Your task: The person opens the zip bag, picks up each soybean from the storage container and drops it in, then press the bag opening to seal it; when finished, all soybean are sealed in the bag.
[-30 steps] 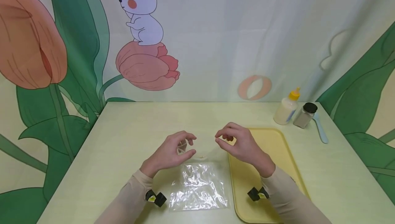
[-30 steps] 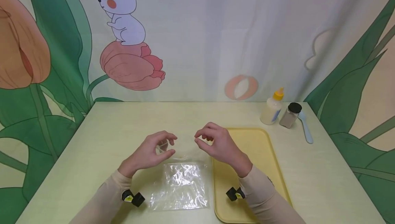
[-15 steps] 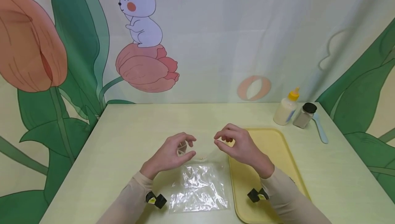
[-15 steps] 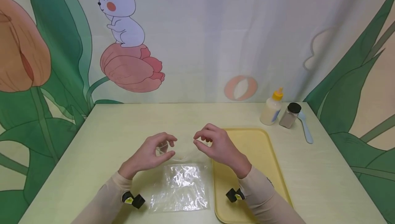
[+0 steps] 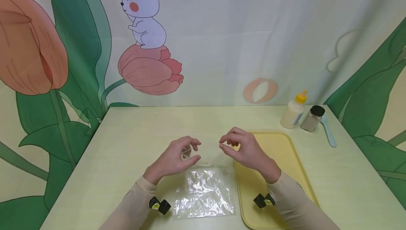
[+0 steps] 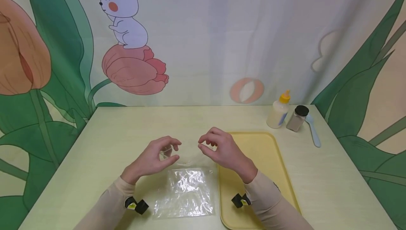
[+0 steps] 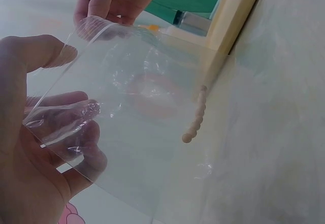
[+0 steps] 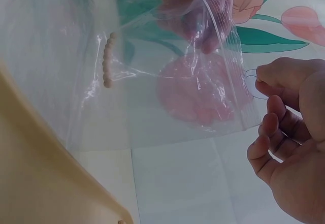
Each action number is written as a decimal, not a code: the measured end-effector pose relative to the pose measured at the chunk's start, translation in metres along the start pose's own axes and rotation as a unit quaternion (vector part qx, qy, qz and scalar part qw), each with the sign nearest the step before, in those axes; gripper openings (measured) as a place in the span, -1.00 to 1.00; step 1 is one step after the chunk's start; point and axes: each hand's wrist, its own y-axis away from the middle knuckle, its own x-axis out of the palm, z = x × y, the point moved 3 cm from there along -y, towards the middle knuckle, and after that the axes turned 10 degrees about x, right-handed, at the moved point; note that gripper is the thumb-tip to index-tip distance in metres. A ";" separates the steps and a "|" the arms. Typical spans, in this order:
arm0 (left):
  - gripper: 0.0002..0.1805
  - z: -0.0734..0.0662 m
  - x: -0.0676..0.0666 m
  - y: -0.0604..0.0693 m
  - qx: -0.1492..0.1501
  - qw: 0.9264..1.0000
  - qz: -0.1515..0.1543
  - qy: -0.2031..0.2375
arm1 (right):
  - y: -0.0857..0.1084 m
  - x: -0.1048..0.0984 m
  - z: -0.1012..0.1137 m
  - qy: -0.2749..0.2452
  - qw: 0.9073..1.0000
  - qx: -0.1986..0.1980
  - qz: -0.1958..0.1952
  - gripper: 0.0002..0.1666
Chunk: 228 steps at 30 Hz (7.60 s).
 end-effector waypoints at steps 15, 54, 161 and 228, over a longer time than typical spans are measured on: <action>-0.62 -0.003 0.001 -0.002 0.001 1.000 0.009 0.010 | -0.003 -0.001 0.000 -0.001 1.000 -0.005 -0.002 -0.90; -0.64 0.000 0.004 0.004 0.007 1.000 0.010 0.025 | 0.004 0.000 -0.001 -0.007 0.999 0.036 0.032 -0.96; -0.63 -0.009 -0.005 0.001 0.033 0.999 -0.009 0.007 | -0.014 -0.005 -0.141 0.123 0.959 0.192 0.170 -0.87; -0.63 -0.010 -0.004 0.002 0.031 0.999 -0.007 0.007 | -0.019 -0.015 -0.122 0.142 0.966 0.157 0.151 -0.95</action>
